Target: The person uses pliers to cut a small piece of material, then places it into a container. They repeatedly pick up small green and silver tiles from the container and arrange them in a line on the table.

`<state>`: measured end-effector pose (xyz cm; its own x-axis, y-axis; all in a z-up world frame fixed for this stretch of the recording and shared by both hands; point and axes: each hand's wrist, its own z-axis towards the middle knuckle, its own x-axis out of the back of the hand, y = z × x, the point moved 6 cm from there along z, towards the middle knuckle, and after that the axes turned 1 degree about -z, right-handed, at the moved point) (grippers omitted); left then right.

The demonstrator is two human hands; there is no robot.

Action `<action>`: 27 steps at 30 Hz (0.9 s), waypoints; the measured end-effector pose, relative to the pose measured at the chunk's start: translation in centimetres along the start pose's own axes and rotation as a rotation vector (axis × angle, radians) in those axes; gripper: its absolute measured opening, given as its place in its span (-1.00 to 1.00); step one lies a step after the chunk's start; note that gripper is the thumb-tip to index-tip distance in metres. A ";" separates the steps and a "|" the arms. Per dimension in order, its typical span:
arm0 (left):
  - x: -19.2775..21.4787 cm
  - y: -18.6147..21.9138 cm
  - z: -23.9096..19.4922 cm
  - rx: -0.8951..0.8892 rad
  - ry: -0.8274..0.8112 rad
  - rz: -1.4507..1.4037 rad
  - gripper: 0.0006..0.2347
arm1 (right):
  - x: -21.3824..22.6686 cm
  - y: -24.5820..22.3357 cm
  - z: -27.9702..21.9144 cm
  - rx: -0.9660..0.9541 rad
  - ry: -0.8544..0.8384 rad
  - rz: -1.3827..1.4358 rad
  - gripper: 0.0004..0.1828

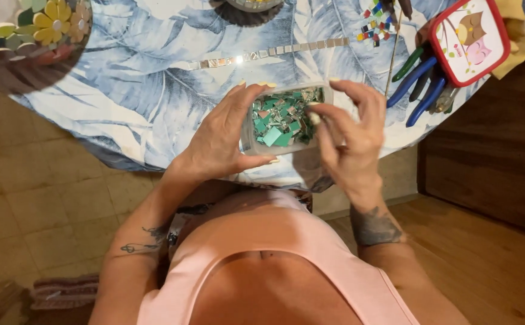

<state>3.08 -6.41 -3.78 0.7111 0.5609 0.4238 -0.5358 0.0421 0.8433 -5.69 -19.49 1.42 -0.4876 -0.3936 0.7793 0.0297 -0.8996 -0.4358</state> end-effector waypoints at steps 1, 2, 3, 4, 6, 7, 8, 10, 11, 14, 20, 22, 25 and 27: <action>0.0 0.0 0.0 -0.001 0.000 -0.003 -0.26 | -0.8 -0.2 0.0 -0.001 -0.001 -0.002 -0.95; 0.0 0.0 0.0 -0.006 0.002 -0.007 -0.26 | -1.4 -0.6 0.0 0.025 0.043 -0.067 -0.94; 0.0 0.1 0.0 -0.011 0.005 -0.012 -0.26 | -2.0 -1.0 0.0 0.050 0.087 -0.131 -0.91; 0.0 0.0 0.0 -0.009 0.004 -0.013 -0.26 | -2.4 -1.4 0.2 0.049 0.086 -0.131 -0.91; 0.0 0.1 0.1 -0.028 0.028 -0.013 -0.27 | -2.7 -2.4 0.8 0.068 0.161 -0.359 -0.95; 0.1 0.1 0.0 -0.029 0.029 -0.011 -0.27 | -3.0 -2.6 1.0 0.069 0.162 -0.359 -0.95; 0.0 0.1 0.0 -0.036 0.025 -0.011 -0.27 | -3.2 -2.7 1.2 0.071 0.165 -0.377 -0.93; 0.1 0.0 0.1 -0.040 0.024 -0.012 -0.27 | -3.5 -2.9 1.5 0.077 0.164 -0.395 -0.90; 0.1 0.1 0.1 -0.048 0.024 -0.014 -0.27 | -3.6 -2.8 1.6 0.066 0.140 -0.366 -0.89; 0.2 0.0 0.0 -0.064 0.030 -0.019 -0.27 | -3.6 -2.4 1.7 0.066 0.091 -0.259 -0.89; 0.4 0.5 0.1 -0.073 0.053 -0.027 -0.30 | -1.0 -0.3 1.1 -0.379 0.093 0.733 -0.83; 0.4 0.6 0.2 -0.068 0.046 -0.038 -0.31 | -2.1 0.9 0.1 -0.656 0.056 1.093 -0.78; 0.2 0.4 0.3 -0.027 0.005 -0.058 -0.28 | -3.4 1.7 -0.4 -0.871 0.077 1.359 -0.69; 0.2 0.3 0.0 -0.006 -0.005 -0.061 -0.28 | -3.8 1.7 -0.5 -0.904 0.044 1.459 -0.67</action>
<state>3.11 -6.31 -3.47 0.7447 0.5531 0.3736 -0.4945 0.0812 0.8654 -4.24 -19.43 -2.54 -0.5286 -0.7083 -0.4679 -0.0196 0.5613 -0.8274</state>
